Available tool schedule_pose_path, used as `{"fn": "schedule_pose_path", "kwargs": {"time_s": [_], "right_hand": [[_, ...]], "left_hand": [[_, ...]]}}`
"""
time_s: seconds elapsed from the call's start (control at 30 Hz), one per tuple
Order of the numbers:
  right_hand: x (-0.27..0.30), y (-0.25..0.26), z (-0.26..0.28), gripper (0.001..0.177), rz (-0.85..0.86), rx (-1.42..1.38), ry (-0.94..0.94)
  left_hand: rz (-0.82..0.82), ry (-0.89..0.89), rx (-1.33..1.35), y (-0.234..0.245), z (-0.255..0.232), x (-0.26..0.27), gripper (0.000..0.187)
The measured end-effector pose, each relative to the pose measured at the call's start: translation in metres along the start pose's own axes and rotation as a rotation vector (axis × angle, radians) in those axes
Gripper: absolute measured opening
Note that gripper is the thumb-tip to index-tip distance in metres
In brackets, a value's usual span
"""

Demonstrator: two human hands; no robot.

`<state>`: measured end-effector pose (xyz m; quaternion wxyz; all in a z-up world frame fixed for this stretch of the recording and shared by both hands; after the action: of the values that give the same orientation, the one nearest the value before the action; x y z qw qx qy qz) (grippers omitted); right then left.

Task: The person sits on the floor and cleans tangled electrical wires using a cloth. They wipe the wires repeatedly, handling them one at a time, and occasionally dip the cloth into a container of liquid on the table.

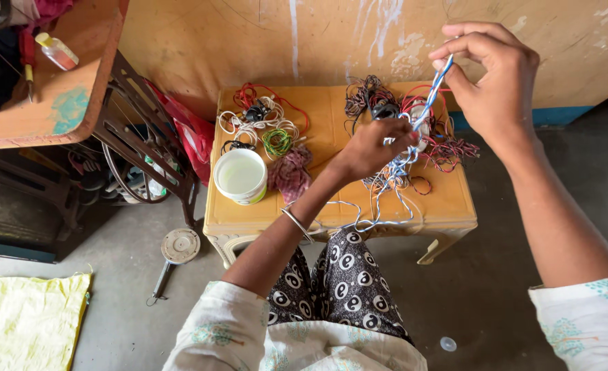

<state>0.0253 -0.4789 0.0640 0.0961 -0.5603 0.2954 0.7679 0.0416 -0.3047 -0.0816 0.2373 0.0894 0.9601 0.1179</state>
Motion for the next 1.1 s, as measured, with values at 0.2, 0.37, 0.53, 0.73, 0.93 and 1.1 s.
{"fn": "schedule_pose_path", "kwargs": {"time_s": [0.2, 0.37, 0.53, 0.73, 0.93, 1.1], "right_hand": [[0.024, 0.004, -0.045, 0.015, -0.075, 0.116, -0.170], [0.064, -0.002, -0.075, 0.015, -0.057, 0.564, -0.017], [0.118, -0.015, -0.145, 0.017, 0.081, 0.600, -0.253], [0.146, 0.002, -0.195, 0.030, 0.198, -0.248, -1.333], [0.044, 0.036, -0.194, 0.024, -0.301, -0.280, -0.910], [-0.016, 0.049, -0.154, 0.020, -0.305, -0.290, -0.672]], "left_hand": [[-0.218, -0.051, -0.075, 0.048, -0.039, -0.018, 0.031], [-0.295, -0.125, 0.022, 0.085, -0.084, -0.030, 0.034], [-0.518, -0.144, 0.476, 0.117, -0.095, -0.053, 0.028], [-0.494, -0.218, 0.530, 0.139, -0.103, -0.039, 0.030], [-0.674, -0.293, -0.445, 0.161, -0.084, -0.021, 0.036], [-0.604, -0.251, -0.787, 0.192, -0.039, 0.014, 0.044]]}}
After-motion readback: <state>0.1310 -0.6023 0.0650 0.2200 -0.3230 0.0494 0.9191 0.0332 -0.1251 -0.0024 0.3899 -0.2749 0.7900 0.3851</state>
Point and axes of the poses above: each hand's wrist, its own x-axis away from the middle knuckle, its own y-axis out of the back of the hand, z = x × y, the point moved 1 cm from there along -x, towards the middle knuckle, and after that the axes turned 15 degrees about -z, right-handed, at the moved point
